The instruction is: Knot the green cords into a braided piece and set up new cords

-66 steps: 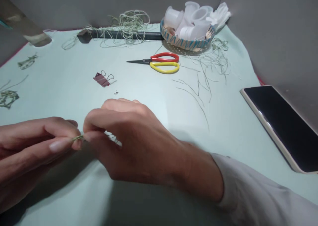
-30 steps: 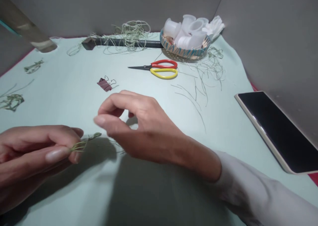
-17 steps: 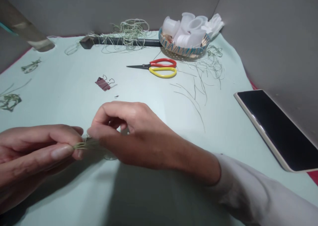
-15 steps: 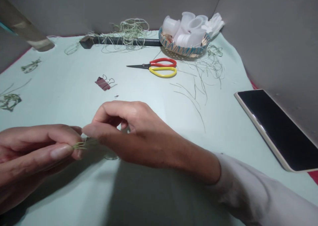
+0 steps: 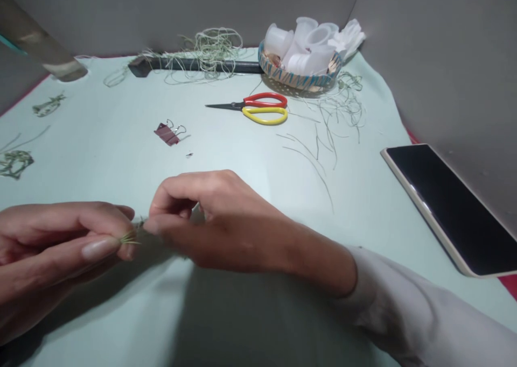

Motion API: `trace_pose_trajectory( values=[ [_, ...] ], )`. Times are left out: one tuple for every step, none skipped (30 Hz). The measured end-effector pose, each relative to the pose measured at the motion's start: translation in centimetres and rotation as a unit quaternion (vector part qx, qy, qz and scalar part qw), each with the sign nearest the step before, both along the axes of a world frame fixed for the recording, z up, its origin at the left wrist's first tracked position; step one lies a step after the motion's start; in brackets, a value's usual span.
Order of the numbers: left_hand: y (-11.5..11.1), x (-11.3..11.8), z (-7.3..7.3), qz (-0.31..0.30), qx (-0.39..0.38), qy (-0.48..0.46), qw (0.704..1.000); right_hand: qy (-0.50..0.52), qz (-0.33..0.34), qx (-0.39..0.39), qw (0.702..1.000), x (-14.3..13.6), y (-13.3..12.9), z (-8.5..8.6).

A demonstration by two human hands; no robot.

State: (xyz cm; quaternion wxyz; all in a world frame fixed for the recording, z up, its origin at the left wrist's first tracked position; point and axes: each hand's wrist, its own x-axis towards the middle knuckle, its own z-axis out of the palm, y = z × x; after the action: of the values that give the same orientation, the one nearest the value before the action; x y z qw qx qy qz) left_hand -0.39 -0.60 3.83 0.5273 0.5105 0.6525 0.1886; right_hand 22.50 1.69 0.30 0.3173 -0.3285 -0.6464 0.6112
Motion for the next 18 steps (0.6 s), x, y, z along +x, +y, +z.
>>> trace_pose_trajectory(
  values=[
    [-0.06, -0.09, -0.02, 0.0, -0.006, -0.002, 1.0, -0.006, 0.003, 0.009, 1.0, -0.01, -0.01, 0.03],
    [-0.11, -0.19, -0.06, 0.0, -0.011, -0.004, 1.0, -0.009, 0.002, 0.012, 1.0, -0.01, -0.02, 0.06],
    [-0.15, -0.28, -0.11, -0.002, -0.015, -0.007, 1.0, -0.009, 0.002, 0.01, 1.0, 0.01, -0.02, 0.09],
    [-0.17, -0.36, -0.16, -0.006, -0.017, -0.008, 1.0, -0.007, 0.005, 0.001, 1.0, 0.05, -0.02, 0.09],
    [-0.18, -0.42, -0.22, -0.01, -0.016, -0.008, 1.0, -0.005, 0.009, -0.008, 1.0, 0.11, 0.0, 0.08],
    [-0.17, -0.46, -0.26, -0.014, -0.015, -0.007, 1.0, -0.003, 0.014, -0.017, 1.0, 0.16, 0.02, 0.05],
    [-0.15, -0.48, -0.29, -0.016, -0.014, -0.006, 1.0, -0.003, 0.018, -0.024, 1.0, 0.2, 0.04, 0.02],
    [-0.11, -0.48, -0.31, -0.017, -0.014, -0.005, 1.0, -0.006, 0.025, -0.029, 0.999, 0.23, 0.05, 0.01],
    [-0.07, -0.47, -0.31, -0.019, -0.014, -0.005, 1.0, -0.01, 0.03, -0.029, 0.999, 0.22, 0.06, 0.03],
    [-0.03, -0.46, -0.3, -0.021, -0.016, -0.006, 1.0, -0.012, 0.03, -0.03, 0.999, 0.2, 0.04, 0.08],
    [0.02, -0.44, -0.28, -0.025, -0.017, -0.008, 1.0, -0.012, 0.028, -0.035, 0.999, 0.15, 0.01, 0.17],
    [0.08, -0.42, -0.25, -0.031, -0.018, -0.008, 0.999, -0.012, 0.026, -0.046, 0.999, 0.1, -0.03, 0.28],
    [0.13, -0.41, -0.22, -0.039, -0.015, -0.006, 0.999, -0.007, 0.024, -0.062, 0.998, 0.05, -0.08, 0.4],
    [0.19, -0.4, -0.19, -0.047, -0.01, -0.003, 0.999, 0.001, 0.016, -0.078, 0.997, 0.0, -0.12, 0.52],
    [0.24, -0.4, -0.18, -0.053, -0.005, 0.002, 0.999, 0.011, 0.003, -0.095, 0.995, -0.04, -0.16, 0.6],
    [0.29, -0.42, -0.18, -0.058, 0.0, 0.006, 0.998, 0.017, -0.007, -0.11, 0.994, -0.06, -0.18, 0.66],
    [0.32, -0.45, -0.2, -0.063, 0.004, 0.008, 0.998, 0.02, -0.011, -0.116, 0.993, -0.06, -0.19, 0.7],
    [0.35, -0.51, -0.25, -0.066, 0.006, 0.007, 0.998, 0.016, -0.009, -0.116, 0.993, -0.06, -0.18, 0.71]
  ],
)
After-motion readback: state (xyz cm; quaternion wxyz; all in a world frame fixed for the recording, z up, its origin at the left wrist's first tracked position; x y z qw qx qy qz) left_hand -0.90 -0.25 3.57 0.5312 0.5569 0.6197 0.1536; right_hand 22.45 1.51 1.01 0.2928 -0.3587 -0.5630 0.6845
